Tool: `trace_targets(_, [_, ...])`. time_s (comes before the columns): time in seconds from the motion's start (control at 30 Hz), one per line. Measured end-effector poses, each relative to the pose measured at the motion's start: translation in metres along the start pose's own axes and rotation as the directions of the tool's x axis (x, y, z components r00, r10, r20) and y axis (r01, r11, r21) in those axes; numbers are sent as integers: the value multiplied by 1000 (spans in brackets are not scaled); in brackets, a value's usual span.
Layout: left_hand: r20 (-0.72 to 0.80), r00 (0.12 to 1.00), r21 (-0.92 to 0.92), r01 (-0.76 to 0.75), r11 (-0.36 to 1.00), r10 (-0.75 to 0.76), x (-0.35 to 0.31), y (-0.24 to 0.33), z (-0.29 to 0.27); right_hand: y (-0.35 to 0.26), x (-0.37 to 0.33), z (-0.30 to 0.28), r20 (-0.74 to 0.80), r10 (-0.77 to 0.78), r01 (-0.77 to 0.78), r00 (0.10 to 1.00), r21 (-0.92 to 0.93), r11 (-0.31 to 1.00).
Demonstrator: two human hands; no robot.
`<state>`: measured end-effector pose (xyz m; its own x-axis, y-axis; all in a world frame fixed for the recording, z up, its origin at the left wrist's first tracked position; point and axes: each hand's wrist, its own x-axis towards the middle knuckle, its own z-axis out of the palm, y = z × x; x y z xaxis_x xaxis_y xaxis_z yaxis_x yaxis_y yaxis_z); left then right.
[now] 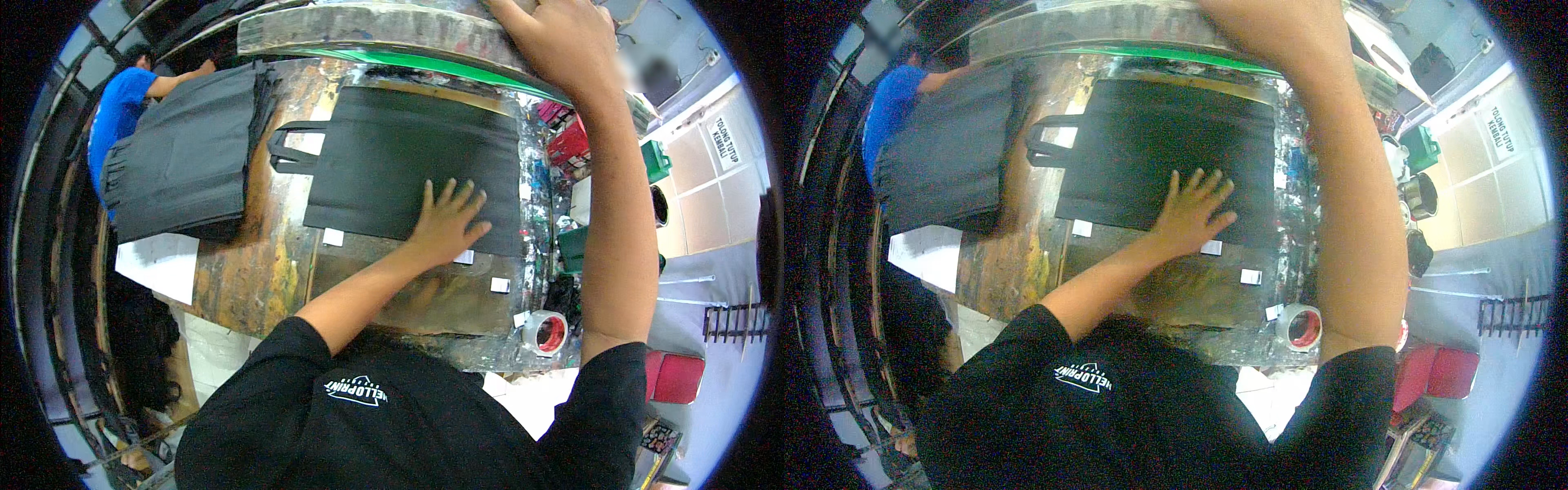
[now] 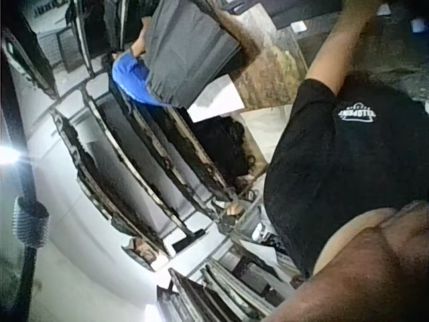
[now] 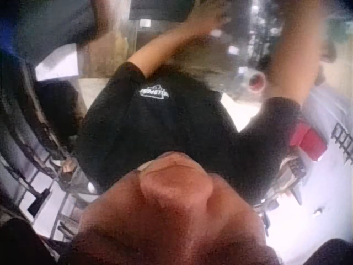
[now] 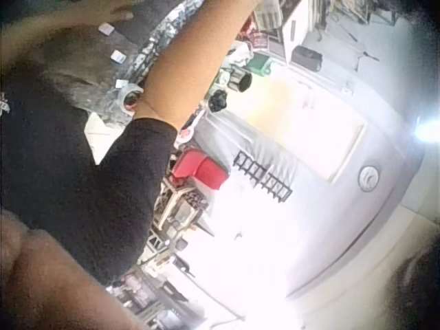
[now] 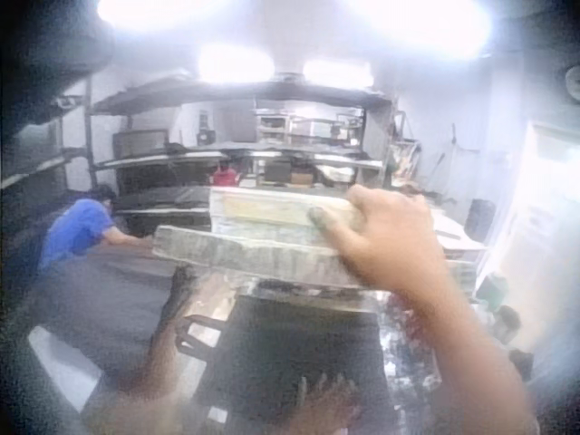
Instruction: The person performs screen printing on a black tote bag using a green ink-filled screen and a squeegee. They repeatedly pull the squeegee across the screen to transfer a green logo onto the bag, then lift the screen to reveal the print and move the bag aside.
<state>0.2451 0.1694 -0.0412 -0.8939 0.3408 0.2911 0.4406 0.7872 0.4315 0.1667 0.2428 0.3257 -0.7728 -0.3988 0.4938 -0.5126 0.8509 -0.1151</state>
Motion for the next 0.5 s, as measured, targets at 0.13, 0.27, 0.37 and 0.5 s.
trace_targets(0.13, [-263, 885, -650, 132, 748, -385, -19, -39, -134, 5, -16, 14, -93, -27, 17, 995, -109, 994])
trace_targets(0.27, [-378, 777, -901, -184, 393, -503, -56, -82, -243, 5, -78, 57, -196, -124, 68, 973, -269, 961])
trace_targets(0.37, [-225, 776, -800, 198, 566, -589, -92, -69, -249, 4, -129, 68, 24, -170, 172, 985, -117, 978])
trace_targets(0.5, [-231, 753, -709, 303, 637, -616, -160, -104, -155, 13, -169, 122, 242, -68, 86, 968, -63, 994])
